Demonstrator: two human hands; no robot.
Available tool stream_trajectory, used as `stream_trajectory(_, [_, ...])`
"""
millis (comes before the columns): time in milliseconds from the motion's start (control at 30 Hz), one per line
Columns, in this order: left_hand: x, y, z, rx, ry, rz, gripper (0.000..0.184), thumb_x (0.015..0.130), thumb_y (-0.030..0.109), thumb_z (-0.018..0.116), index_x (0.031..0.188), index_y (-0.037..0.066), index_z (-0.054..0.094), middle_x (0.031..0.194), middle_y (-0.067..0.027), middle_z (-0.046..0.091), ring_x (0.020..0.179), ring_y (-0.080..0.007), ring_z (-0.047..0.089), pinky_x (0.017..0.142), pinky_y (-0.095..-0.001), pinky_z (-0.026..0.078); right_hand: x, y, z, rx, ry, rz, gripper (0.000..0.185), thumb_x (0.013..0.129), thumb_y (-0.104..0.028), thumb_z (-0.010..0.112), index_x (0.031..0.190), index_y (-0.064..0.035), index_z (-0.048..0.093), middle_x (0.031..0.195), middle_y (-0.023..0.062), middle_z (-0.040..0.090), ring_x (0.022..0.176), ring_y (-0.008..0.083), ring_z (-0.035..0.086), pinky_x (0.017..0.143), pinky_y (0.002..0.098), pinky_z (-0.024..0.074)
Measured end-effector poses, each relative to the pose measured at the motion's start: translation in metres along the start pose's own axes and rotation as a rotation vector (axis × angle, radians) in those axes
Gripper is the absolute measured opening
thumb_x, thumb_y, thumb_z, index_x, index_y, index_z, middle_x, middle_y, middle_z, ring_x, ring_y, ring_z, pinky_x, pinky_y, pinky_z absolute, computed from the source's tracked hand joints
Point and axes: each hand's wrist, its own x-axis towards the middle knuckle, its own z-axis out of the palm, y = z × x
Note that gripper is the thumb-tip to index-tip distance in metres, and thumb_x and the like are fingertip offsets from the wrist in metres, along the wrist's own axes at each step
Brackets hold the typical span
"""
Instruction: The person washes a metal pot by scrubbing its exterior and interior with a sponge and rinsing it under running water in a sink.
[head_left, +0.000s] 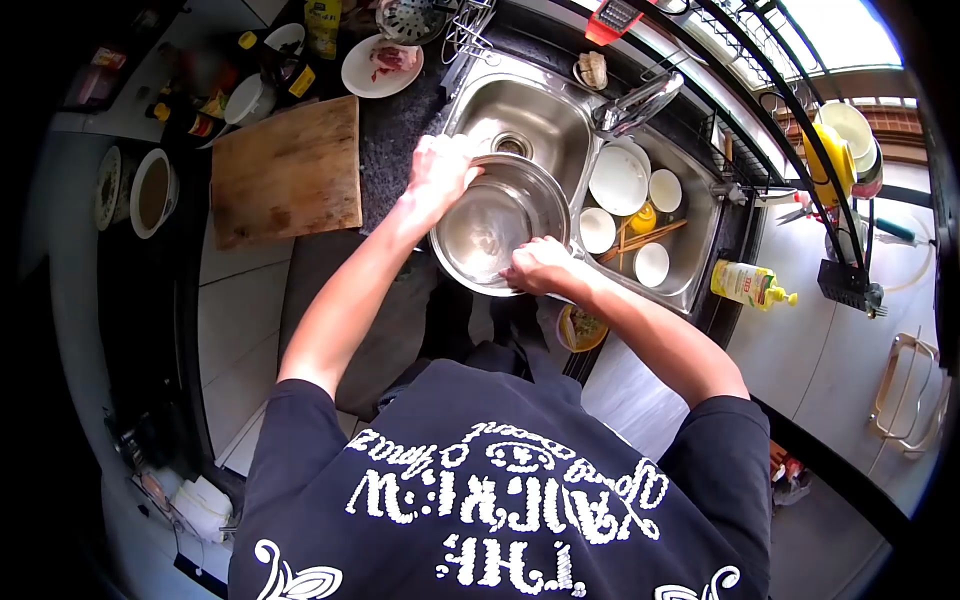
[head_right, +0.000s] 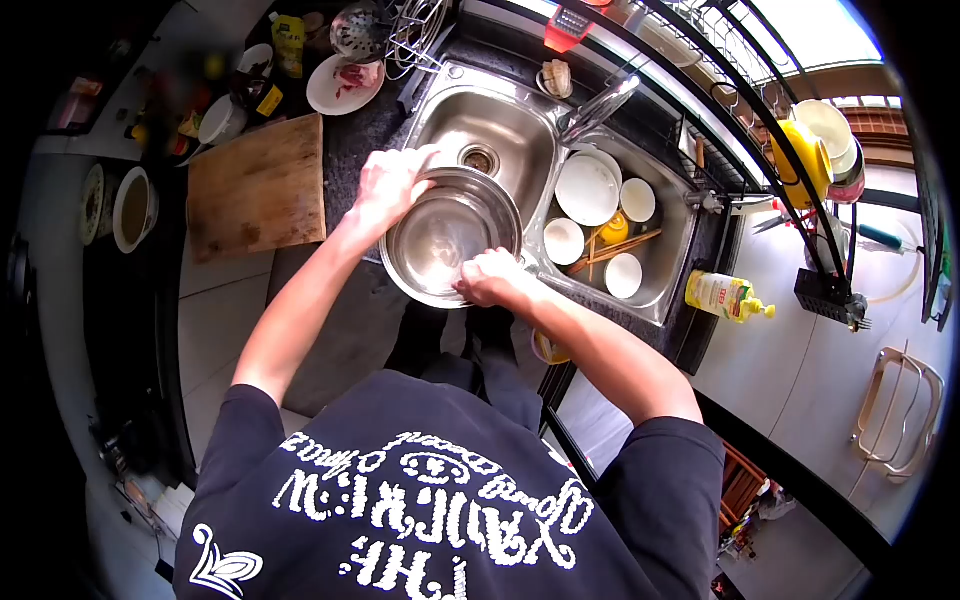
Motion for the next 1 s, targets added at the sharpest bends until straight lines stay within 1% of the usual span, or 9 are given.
stream_trajectory(100, [-0.029,-0.008,-0.002,-0.193,0.251,-0.098,0.067,0.075,0.024,0.072,0.136,0.016,0.045,0.125,-0.0118,0.057,0.116,-0.0283,0.053,0.100,-0.0421,0.039,0.000,-0.011,-0.005,0.090,-0.038,-0.002,0.052,0.091,-0.048,0.048,0.089,0.0000,0.068,0.093,0.0231,0.067,0.093,0.0378,0.065,0.083,0.0438,0.0510])
stream_trajectory(167, [-0.054,-0.003,-0.011,-0.318,0.311,-0.186,0.087,0.070,0.020,0.077,0.144,0.010,0.032,0.146,-0.0173,0.034,0.130,-0.0319,0.039,0.109,-0.0416,0.031,0.003,-0.012,0.002,0.194,-0.028,0.005,0.054,0.092,-0.049,0.047,0.093,0.0002,0.068,0.093,0.0245,0.067,0.093,0.0397,0.065,0.082,0.0446,0.0510])
stream_trajectory(300, [-0.111,0.018,0.037,-1.062,0.236,-0.647,0.106,0.071,0.015,0.077,0.148,-0.002,0.006,0.144,-0.0234,0.033,0.131,-0.0303,0.039,0.111,-0.0419,0.030,0.013,-0.014,0.009,0.225,-0.091,0.033,0.055,0.091,-0.051,0.048,0.100,0.0005,0.067,0.099,0.0238,0.067,0.100,0.0373,0.064,0.086,0.0434,0.0502])
stream_trajectory(400, [-0.139,0.031,0.070,-1.565,-0.103,-0.812,0.096,0.073,0.006,0.068,0.149,0.007,0.009,0.136,-0.0186,0.042,0.119,-0.0292,0.050,0.097,-0.0382,0.046,0.022,-0.014,0.011,0.288,-0.149,0.056,0.055,0.089,-0.050,0.051,0.107,-0.0010,0.066,0.108,0.0223,0.066,0.107,0.0348,0.061,0.091,0.0422,0.0480])
stream_trajectory(467, [-0.143,0.048,0.064,-1.628,0.037,-0.910,0.060,0.074,-0.002,0.052,0.132,0.005,0.037,0.096,-0.0102,0.059,0.074,-0.0191,0.065,0.054,-0.0355,0.060,0.025,-0.012,0.011,0.279,-0.199,0.031,0.053,0.088,-0.049,0.053,0.108,-0.0020,0.066,0.109,0.0218,0.066,0.107,0.0347,0.062,0.091,0.0418,0.0481])
stream_trajectory(800, [-0.039,0.039,0.056,-1.612,0.028,-0.859,0.023,0.073,-0.001,0.053,0.096,-0.004,0.052,0.073,-0.0104,0.057,0.056,-0.0214,0.060,0.050,-0.0415,0.059,0.066,0.062,-0.029,0.219,-0.071,0.079,0.039,0.080,-0.043,0.063,0.102,-0.0122,0.072,0.104,0.0145,0.069,0.098,0.0304,0.065,0.087,0.0383,0.0505])
stream_trajectory(867, [-0.015,0.031,0.077,-1.543,0.039,-0.833,0.028,0.074,-0.001,0.053,0.102,-0.003,0.052,0.078,-0.0112,0.057,0.059,-0.0213,0.061,0.049,-0.0416,0.058,0.091,0.088,-0.031,0.215,-0.142,-0.022,0.037,0.080,-0.042,0.064,0.099,-0.0110,0.073,0.095,0.0166,0.070,0.090,0.0275,0.067,0.081,0.0371,0.0518])
stream_trajectory(967, [0.025,0.029,0.076,-1.496,0.073,-0.832,0.082,0.073,-0.005,0.048,0.149,0.010,0.021,0.104,-0.0165,0.057,0.079,-0.0208,0.062,0.064,-0.0348,0.057,0.119,0.119,-0.039,0.341,-0.096,-0.049,0.034,0.080,-0.037,0.066,0.101,-0.0113,0.072,0.092,0.0180,0.070,0.088,0.0278,0.068,0.080,0.0367,0.0516])
stream_trajectory(1000, [0.036,0.020,0.102,-1.480,0.070,-0.810,0.086,0.071,-0.005,0.047,0.151,0.013,0.020,0.121,-0.0181,0.051,0.100,-0.0250,0.056,0.082,-0.0344,0.049,0.137,0.132,-0.025,0.344,-0.062,-0.070,0.033,0.080,-0.037,0.066,0.101,-0.0124,0.072,0.093,0.0183,0.070,0.088,0.0290,0.068,0.081,0.0373,0.0515])
